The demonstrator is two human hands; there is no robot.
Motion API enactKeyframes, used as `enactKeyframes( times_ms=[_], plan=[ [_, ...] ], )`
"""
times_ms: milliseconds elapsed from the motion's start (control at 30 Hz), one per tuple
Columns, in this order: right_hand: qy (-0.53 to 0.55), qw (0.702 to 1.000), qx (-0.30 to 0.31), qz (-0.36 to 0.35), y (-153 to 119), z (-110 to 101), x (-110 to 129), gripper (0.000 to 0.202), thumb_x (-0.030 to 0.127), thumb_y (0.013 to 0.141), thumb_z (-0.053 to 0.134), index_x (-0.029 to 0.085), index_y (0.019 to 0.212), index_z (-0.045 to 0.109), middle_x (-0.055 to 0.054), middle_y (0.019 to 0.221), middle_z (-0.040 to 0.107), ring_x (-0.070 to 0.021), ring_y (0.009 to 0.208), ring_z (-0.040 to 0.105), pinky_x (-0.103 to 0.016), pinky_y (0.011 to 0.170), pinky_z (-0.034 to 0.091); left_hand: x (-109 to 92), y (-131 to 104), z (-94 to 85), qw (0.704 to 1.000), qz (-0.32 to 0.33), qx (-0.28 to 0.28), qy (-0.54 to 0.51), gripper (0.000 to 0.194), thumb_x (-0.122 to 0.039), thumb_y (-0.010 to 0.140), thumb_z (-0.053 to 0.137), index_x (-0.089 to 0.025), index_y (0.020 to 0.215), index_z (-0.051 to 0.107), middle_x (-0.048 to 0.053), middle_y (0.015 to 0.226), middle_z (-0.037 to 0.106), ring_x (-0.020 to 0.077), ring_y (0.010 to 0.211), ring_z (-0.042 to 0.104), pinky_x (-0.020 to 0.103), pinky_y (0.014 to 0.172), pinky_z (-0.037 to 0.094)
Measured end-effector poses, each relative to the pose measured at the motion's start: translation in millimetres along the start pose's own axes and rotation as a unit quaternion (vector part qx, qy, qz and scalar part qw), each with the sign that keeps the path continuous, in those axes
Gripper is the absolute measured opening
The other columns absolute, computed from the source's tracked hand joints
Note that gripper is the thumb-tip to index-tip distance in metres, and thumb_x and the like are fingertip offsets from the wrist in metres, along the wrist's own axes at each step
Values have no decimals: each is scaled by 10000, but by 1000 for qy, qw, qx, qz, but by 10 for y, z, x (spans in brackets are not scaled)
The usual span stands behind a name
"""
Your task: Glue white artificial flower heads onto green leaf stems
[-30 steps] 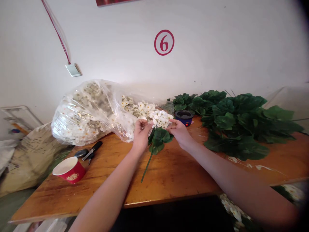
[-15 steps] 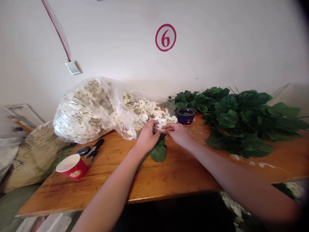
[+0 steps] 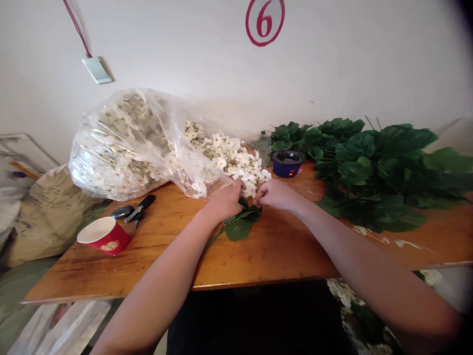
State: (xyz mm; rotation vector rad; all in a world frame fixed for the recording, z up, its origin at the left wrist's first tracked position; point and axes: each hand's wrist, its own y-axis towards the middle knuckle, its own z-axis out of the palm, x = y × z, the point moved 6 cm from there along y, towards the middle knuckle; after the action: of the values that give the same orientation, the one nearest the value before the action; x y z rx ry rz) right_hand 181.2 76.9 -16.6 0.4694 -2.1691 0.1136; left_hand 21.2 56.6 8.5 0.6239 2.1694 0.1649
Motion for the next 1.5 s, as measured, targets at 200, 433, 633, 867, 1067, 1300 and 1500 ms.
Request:
enactKeyframes(
  times_ms=[200,433,633,867,1067,1300,1500],
  plan=[
    [111,991,22,68,0,100,-139,272,159,575,719,230,833,767,5,473,631,-167,423,573,-253,423,399,-37,-3,24,1000,3,13,-3,387,-35,535,711,-243,836,584,-26,614,570,161,558,481,259,557,298],
    [76,994,36,70,-30,93,-85,554,153,557,757,242,1104,733,17,442,612,-180,407,558,-267,432,392,-14,-7,28,999,14,33,12,429,-87,498,775,-251,842,578,-20,656,578,167,577,473,261,572,284],
    [59,994,48,79,0,120,-130,204,191,607,724,204,809,751,-16,466,632,-184,419,575,-258,408,393,-44,-3,8,996,47,30,67,371,-10,577,617,-249,855,562,-21,660,571,170,584,491,266,569,287],
    [-14,994,73,79,-28,123,-78,66,197,672,683,182,645,624,-38,495,642,-179,448,596,-239,407,400,-83,3,58,982,50,70,167,325,-10,599,534,-236,834,537,-3,696,588,174,624,521,268,546,294],
    [13,993,23,119,-65,78,-19,377,130,676,676,149,1038,572,4,513,633,-174,499,618,-215,441,422,-51,28,93,974,-10,79,212,156,-242,726,628,-218,869,568,19,777,646,184,713,584,269,611,373],
    [49,994,-21,94,-106,-64,101,408,150,704,688,140,1094,568,11,549,626,-143,521,605,-204,488,439,-73,40,101,971,-30,50,231,370,-297,698,725,-222,1029,576,49,908,694,216,859,639,283,727,438],
    [-44,990,82,104,-83,-6,-31,264,210,731,643,172,980,720,-7,554,654,-140,529,612,-208,503,425,-72,41,89,955,-39,59,289,452,-367,658,750,-195,1052,609,108,992,685,273,963,620,331,803,449]
  ],
)
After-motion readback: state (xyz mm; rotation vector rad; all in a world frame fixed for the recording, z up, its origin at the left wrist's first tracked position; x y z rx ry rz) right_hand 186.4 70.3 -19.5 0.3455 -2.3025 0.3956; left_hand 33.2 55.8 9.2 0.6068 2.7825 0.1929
